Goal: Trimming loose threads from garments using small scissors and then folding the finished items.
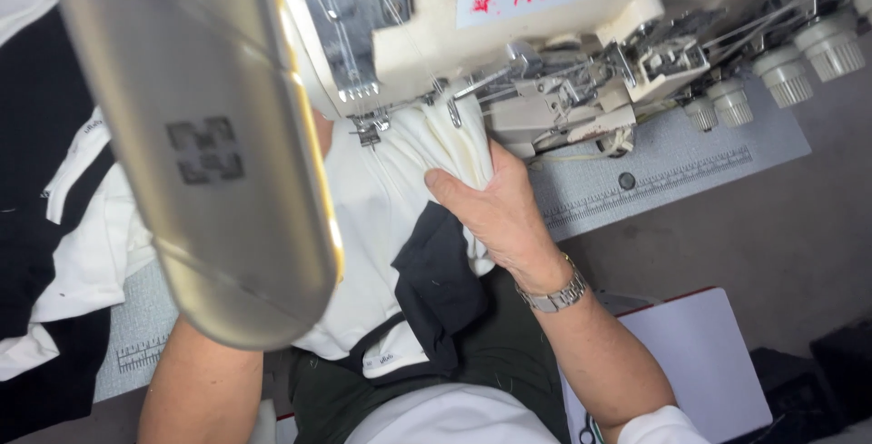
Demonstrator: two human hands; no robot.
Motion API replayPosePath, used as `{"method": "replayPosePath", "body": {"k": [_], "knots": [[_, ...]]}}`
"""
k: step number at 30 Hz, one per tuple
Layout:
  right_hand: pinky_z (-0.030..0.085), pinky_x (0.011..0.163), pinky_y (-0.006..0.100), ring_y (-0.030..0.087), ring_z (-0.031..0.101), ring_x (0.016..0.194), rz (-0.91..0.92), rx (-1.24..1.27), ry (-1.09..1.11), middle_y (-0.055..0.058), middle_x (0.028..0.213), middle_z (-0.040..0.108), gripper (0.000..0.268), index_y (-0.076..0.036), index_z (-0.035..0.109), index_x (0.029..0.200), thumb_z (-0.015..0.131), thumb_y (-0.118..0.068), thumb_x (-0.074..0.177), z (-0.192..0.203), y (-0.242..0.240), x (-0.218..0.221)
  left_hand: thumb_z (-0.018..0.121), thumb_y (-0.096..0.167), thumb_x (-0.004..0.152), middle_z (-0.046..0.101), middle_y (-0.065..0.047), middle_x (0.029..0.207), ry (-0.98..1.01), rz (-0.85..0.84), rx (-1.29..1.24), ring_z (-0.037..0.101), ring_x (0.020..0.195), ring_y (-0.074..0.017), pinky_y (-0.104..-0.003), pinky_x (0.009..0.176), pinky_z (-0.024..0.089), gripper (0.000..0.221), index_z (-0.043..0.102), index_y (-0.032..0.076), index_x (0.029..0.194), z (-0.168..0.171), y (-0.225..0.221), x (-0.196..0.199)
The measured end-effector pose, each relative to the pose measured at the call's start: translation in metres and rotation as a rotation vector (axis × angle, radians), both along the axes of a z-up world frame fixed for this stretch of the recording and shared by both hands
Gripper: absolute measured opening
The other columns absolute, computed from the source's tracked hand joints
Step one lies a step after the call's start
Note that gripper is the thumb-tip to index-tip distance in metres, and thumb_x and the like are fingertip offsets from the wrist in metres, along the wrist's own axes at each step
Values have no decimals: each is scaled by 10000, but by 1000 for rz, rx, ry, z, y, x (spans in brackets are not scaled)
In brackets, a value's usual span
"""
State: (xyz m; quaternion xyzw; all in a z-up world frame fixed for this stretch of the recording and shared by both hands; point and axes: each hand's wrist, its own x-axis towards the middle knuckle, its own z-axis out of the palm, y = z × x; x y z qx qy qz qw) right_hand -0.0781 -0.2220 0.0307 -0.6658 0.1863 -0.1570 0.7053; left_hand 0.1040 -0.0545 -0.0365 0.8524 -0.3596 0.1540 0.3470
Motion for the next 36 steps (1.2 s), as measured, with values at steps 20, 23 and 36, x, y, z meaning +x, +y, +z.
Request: {"method": "replayPosePath", "body": {"k": [20, 23, 36], "knots": [[638, 956, 324, 182, 748, 1038, 75, 99, -20, 128, 1157, 771, 350, -26, 669, 1201, 744, -102, 868, 59, 25, 38, 481, -16, 695, 434, -74, 701, -279, 239, -6, 376, 650, -303, -396, 664, 396, 175, 574, 99, 788, 65, 11, 71], [593, 966, 248, 91, 694, 1060, 55, -30, -72, 43, 1196, 744, 346, -86, 641, 1220, 755, -104, 893, 43, 19, 39, 709, 13, 824, 536, -80, 912, -199, 348, 112, 483, 913, -360, -514, 687, 486, 194, 791, 167, 907, 66, 22, 95], [650, 592, 330, 180, 702, 654, -31, 194, -32, 187, 804, 710, 356, 67, 578, 1105, 741, -214, 961, 10, 14, -9, 602, -63, 837, 661, -122, 921, 17, -167, 167, 594, 900, -372, -465, 860, 516, 259, 754, 73, 996, 98, 104, -66]]}}
